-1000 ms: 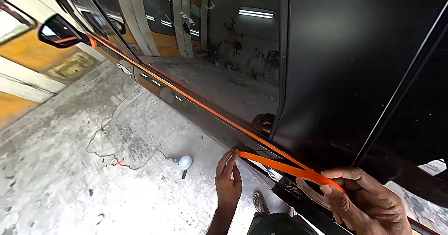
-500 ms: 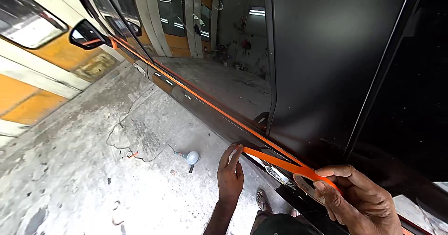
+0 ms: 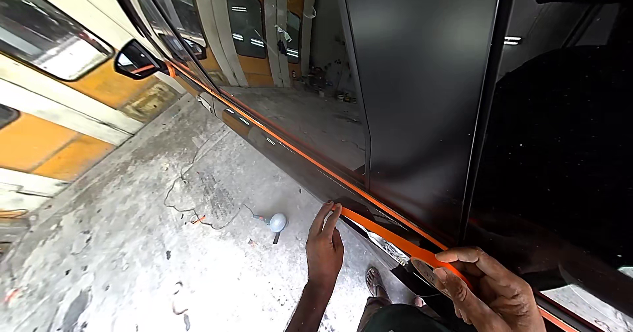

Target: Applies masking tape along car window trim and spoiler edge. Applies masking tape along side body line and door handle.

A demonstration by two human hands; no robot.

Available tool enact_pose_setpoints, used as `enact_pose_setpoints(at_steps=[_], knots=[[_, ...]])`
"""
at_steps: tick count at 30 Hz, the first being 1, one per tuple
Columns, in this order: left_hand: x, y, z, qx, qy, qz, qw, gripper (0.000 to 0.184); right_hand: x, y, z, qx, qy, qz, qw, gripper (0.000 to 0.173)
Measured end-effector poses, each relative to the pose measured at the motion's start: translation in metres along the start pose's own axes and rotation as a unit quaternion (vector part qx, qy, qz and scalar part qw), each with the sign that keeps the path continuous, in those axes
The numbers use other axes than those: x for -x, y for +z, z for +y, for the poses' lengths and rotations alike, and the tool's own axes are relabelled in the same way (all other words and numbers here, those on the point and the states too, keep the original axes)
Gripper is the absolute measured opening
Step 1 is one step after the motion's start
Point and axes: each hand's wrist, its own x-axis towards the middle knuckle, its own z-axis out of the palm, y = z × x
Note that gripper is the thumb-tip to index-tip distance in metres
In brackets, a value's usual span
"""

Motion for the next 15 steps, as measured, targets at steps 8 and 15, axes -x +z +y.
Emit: enact_pose_setpoints(at_steps=[8,15], knots=[[-0.002,-0.004,0.004,-0.065,0.014,-0.016,0.998,0.044,0.014,-0.015,-0.001,0.005,0.009,-0.008,1.0,0.021],[-0.004,-0.005,0.006,-0.099,0.028,-0.009,0.995,0.044,0.041,-0.042,-0.004,0.01,0.042,-0.02,0.999,0.021]])
